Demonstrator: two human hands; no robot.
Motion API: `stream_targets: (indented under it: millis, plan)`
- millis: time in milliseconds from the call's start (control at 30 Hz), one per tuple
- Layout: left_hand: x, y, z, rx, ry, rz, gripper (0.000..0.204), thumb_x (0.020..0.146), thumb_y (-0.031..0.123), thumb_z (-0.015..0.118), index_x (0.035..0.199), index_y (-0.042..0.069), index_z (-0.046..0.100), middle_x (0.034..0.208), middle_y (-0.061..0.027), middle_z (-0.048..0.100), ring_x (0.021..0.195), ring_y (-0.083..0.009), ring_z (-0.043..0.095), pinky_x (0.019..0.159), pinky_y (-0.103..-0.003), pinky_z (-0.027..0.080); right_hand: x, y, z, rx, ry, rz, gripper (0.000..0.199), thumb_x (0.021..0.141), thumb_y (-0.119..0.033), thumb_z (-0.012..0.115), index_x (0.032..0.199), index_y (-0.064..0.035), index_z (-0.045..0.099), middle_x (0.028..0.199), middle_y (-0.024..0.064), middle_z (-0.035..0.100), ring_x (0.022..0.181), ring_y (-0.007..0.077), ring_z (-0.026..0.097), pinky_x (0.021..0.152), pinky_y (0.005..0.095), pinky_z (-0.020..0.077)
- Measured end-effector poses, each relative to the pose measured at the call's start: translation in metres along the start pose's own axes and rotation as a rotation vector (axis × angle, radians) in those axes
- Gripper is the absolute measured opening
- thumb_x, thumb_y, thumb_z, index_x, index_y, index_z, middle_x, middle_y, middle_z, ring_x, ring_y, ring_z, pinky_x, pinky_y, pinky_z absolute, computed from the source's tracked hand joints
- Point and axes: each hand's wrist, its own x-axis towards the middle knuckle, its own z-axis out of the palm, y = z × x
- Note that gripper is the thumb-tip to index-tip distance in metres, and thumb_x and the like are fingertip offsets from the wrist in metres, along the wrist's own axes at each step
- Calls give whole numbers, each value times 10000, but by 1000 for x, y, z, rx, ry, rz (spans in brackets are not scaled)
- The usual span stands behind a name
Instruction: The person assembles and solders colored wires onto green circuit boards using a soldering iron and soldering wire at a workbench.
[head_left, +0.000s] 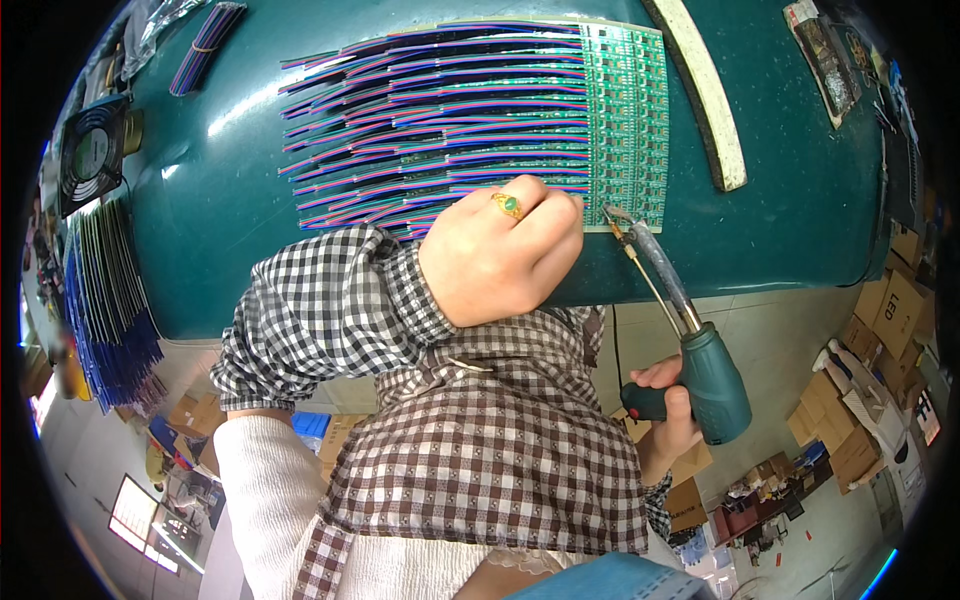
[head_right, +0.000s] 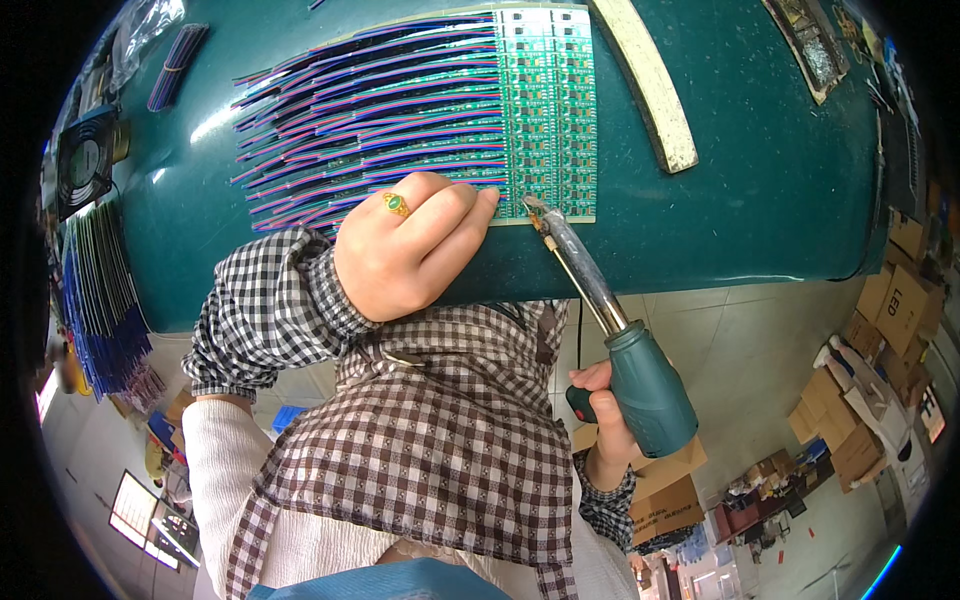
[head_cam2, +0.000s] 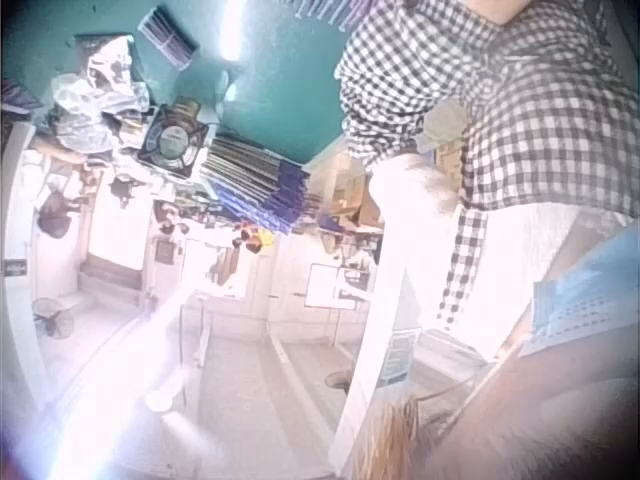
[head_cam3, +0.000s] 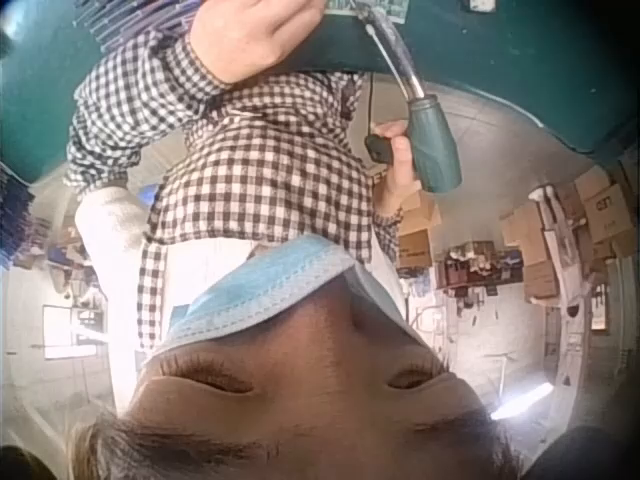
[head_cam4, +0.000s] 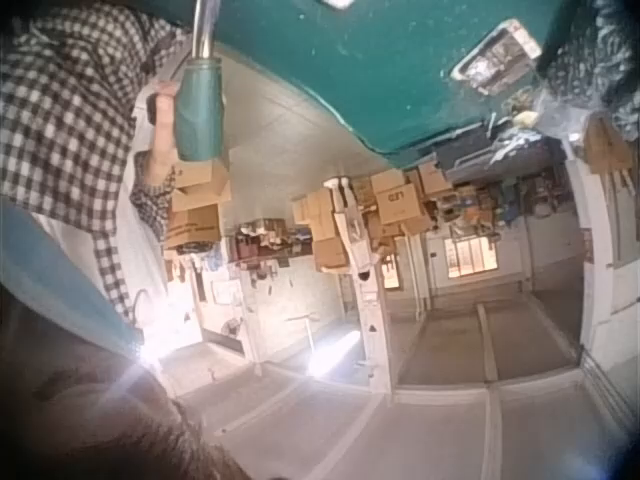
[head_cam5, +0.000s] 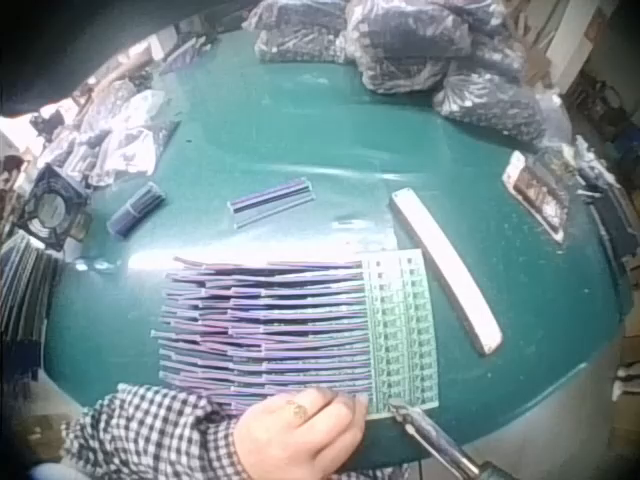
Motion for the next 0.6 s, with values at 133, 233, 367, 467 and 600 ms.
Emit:
stream_targets:
  millis: [133, 233, 367, 467, 600]
  plan:
    - [1, -1, 2, 3, 2, -2, 357, 618, 66, 629, 950, -63, 652, 866, -72, 550, 746, -184, 565, 592, -267, 494, 3, 1, -1, 19, -4, -16, 514, 865, -248, 614, 1168, 133, 450, 796, 137, 565, 682, 231, 585, 625, 397, 568]
    - [4, -2, -4, 48, -26, -1, 357, 633, 72, 620, 965, -57, 647, 855, -72, 548, 747, -183, 569, 587, -266, 489, 11, 1, -3, 74, -8, -24, 519, 879, -292, 603, 1178, 106, 458, 795, 124, 556, 680, 227, 581, 619, 390, 567]
    - [6, 7, -30, -127, -115, -173, 441, 672, 62, 605, 1103, -32, 601, 1027, -119, 561, 922, -246, 580, 762, -346, 506, 22, 5, -12, 258, 56, 8, 496, 915, -346, 565, 1202, 47, 468, 792, 92, 539, 674, 210, 569, 606, 361, 563]
    - [18, -8, -91, -419, -61, -243, 379, 632, -51, 662, 1008, -5, 654, 1027, -147, 605, 934, -279, 608, 797, -367, 503, 36, 7, -19, 327, 56, -35, 471, 939, -349, 532, 1213, 27, 459, 790, 79, 530, 673, 186, 561, 592, 335, 552]
    - [56, -79, -99, -186, -43, -314, 209, 719, -62, 629, 911, 17, 652, 925, -132, 634, 843, -291, 627, 756, -355, 505, 52, 1, -18, 312, 131, -44, 461, 957, -366, 502, 1215, 13, 450, 776, 67, 528, 657, 161, 553, 568, 318, 541]
